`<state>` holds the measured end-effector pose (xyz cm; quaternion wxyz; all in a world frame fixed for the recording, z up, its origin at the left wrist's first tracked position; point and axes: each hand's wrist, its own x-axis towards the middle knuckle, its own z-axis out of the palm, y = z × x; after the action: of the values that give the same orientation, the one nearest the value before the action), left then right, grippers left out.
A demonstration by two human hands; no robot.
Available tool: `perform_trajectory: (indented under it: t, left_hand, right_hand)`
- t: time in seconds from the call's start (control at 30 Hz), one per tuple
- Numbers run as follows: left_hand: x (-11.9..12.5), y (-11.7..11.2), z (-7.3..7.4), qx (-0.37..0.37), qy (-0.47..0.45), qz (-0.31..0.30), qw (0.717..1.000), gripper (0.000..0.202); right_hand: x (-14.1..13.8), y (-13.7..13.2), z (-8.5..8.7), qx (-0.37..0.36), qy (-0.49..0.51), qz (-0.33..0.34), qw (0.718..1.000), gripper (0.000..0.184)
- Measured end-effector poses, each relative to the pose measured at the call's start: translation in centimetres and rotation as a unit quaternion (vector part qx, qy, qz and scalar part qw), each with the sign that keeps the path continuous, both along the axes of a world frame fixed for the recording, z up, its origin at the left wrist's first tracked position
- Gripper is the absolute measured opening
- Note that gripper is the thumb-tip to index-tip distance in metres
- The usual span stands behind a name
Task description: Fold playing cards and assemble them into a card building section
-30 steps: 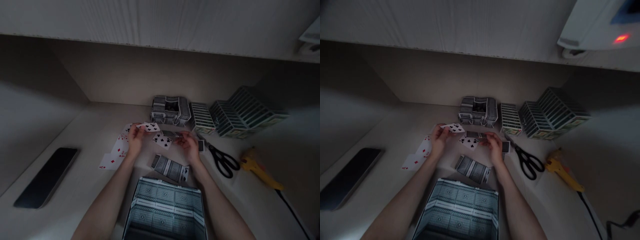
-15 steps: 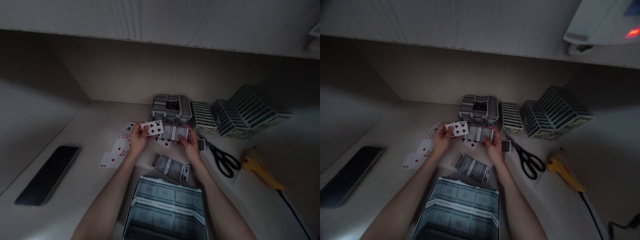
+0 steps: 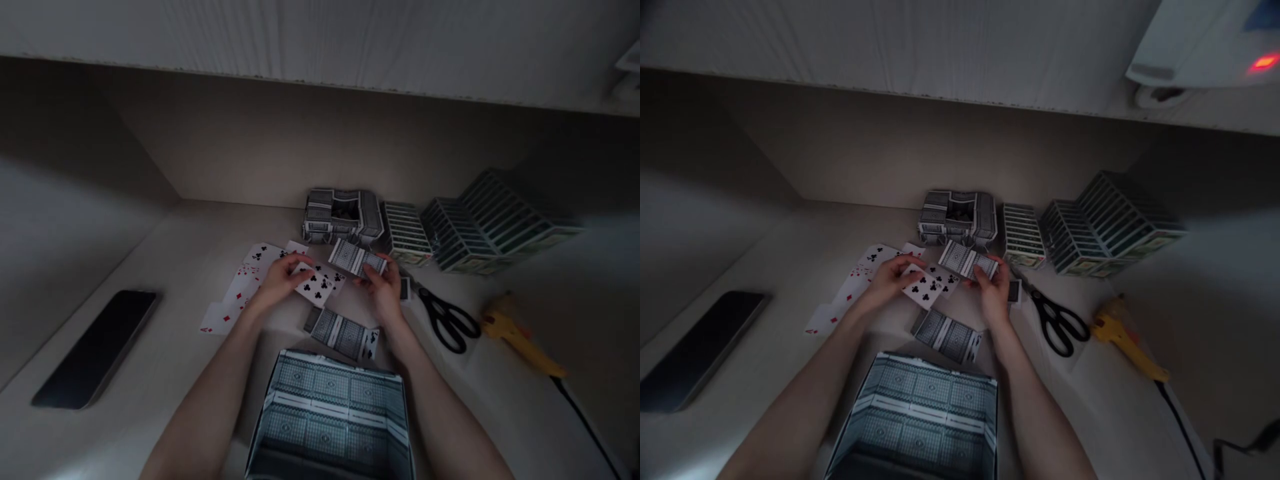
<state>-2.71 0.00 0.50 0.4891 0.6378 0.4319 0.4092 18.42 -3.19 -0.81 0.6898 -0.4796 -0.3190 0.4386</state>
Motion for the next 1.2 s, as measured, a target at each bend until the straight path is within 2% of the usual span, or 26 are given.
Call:
perform_trajectory:
  t: [0.07,0.13,0.2,0.27,0.33,0.37,0.43,0.57,0.67,0.77,0.93,1.1,1.2]
  left_hand:
    - [0.4,0.1,-0.5,0.131,0.089,0.070,0.985,0.021]
    - [0.7,0.1,-0.8,0.227,0.161,0.097,0.956,0.020]
    - [0.9,0.0,-0.5,0.283,0.213,0.115,0.928,0.019]
    - [1.0,-0.3,0.4,0.300,0.258,0.137,0.908,0.019]
    - [1.1,-0.7,1.7,0.271,0.305,0.128,0.904,0.023]
    - [1.2,-0.9,2.5,0.233,0.332,0.093,0.909,0.028]
    - [1.4,-1.6,4.0,0.136,0.399,-0.036,0.906,0.039]
    - [1.9,-3.1,6.0,-0.012,0.490,-0.192,0.850,0.048]
    - [2.1,-3.7,6.3,-0.039,0.507,-0.237,0.828,0.036]
    - [2.2,-3.7,6.1,0.024,0.489,-0.195,0.850,0.015]
    - [1.5,-2.9,6.5,0.104,0.405,-0.136,0.898,0.008]
    - [0.5,-2.1,6.8,0.100,0.355,-0.062,0.928,0.006]
    - [0.1,-1.9,6.6,0.082,0.342,-0.046,0.935,0.007]
  right_hand:
    - [0.0,0.0,0.0,0.001,0.010,-0.003,1.000,0.038]
    - [0.0,0.0,0.0,0.000,0.018,-0.002,1.000,0.038]
    - [0.1,0.1,-0.1,0.002,0.021,0.000,1.000,0.038]
    - [0.1,0.2,-0.2,0.005,0.022,0.001,1.000,0.038]
    - [0.1,0.2,-0.4,0.008,0.024,0.001,1.000,0.039]
    - [0.1,0.3,-0.4,0.008,0.025,0.001,1.000,0.039]
    - [0.1,0.3,-0.5,0.005,0.021,0.004,1.000,0.041]
    - [0.0,0.4,-0.6,0.003,0.001,0.014,1.000,0.039]
    - [-0.1,0.3,-0.6,0.006,-0.005,0.021,1.000,0.039]
    - [-0.1,0.4,-0.7,0.009,0.000,0.023,1.000,0.040]
    - [0.2,0.7,-0.3,-0.007,0.057,0.020,0.998,0.037]
    - [0.4,0.2,1.0,-0.060,0.091,0.037,0.993,0.039]
    - [0.4,0.1,1.0,-0.074,0.105,0.042,0.991,0.039]
